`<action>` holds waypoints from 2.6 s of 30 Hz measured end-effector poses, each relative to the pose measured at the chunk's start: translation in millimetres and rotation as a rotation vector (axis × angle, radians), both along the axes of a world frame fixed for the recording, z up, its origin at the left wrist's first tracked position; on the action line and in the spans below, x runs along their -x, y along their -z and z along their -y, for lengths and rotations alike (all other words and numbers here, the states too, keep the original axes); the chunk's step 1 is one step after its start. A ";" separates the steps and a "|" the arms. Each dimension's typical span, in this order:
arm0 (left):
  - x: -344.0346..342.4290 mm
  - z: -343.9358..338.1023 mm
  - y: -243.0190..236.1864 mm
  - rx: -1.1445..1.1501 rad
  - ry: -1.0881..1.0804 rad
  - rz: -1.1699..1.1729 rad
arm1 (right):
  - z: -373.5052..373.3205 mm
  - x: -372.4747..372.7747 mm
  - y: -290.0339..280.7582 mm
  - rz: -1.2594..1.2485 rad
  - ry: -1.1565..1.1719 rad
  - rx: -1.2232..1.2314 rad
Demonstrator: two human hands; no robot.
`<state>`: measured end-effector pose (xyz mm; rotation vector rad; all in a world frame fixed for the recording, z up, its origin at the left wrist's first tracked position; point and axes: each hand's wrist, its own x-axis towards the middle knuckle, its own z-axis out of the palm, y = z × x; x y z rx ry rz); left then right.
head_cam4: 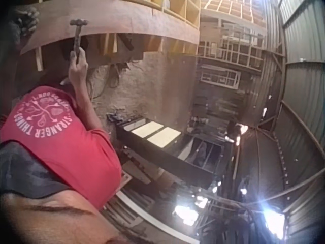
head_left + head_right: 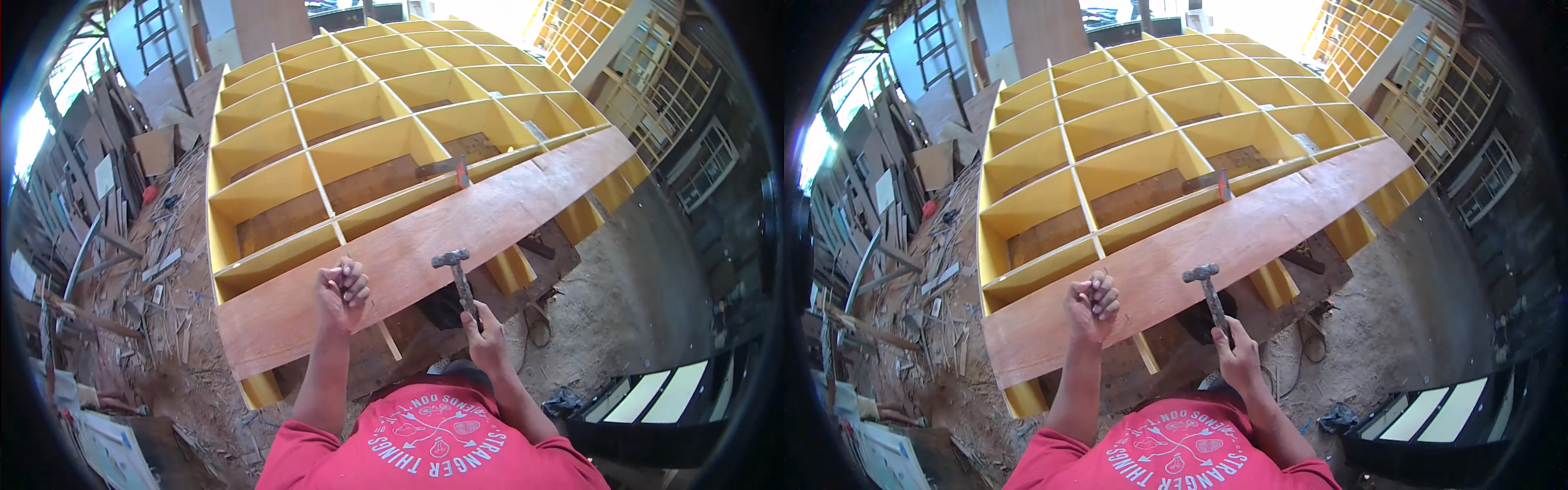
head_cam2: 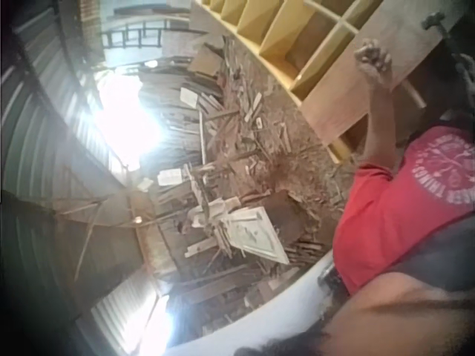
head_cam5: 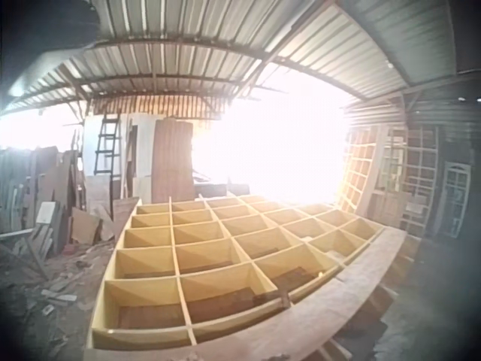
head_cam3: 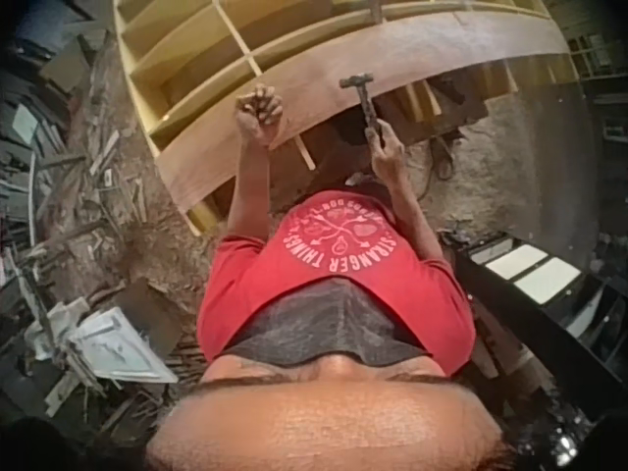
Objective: The person marks a wooden board using a square ruler, aligns it against the wooden shelving unit, and hammers nails into the board to attach it.
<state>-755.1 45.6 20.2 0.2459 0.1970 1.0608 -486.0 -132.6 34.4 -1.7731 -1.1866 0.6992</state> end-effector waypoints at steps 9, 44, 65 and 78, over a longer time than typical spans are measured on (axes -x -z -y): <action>-117.1 58.9 12.2 0.030 0.365 -0.384 | -6.8 -25.5 -16.2 -0.186 -0.039 -0.030; -358.4 -123.2 40.4 -0.401 -0.543 -1.369 | -168.2 -398.8 -6.8 -0.497 -0.415 0.207; -371.9 -134.2 46.1 -0.786 -0.702 -1.773 | -204.4 -382.6 -3.1 0.086 -0.489 -0.141; -370.9 -132.3 42.9 -0.782 -0.642 -1.775 | -238.5 -364.0 -37.0 0.675 -0.699 -0.073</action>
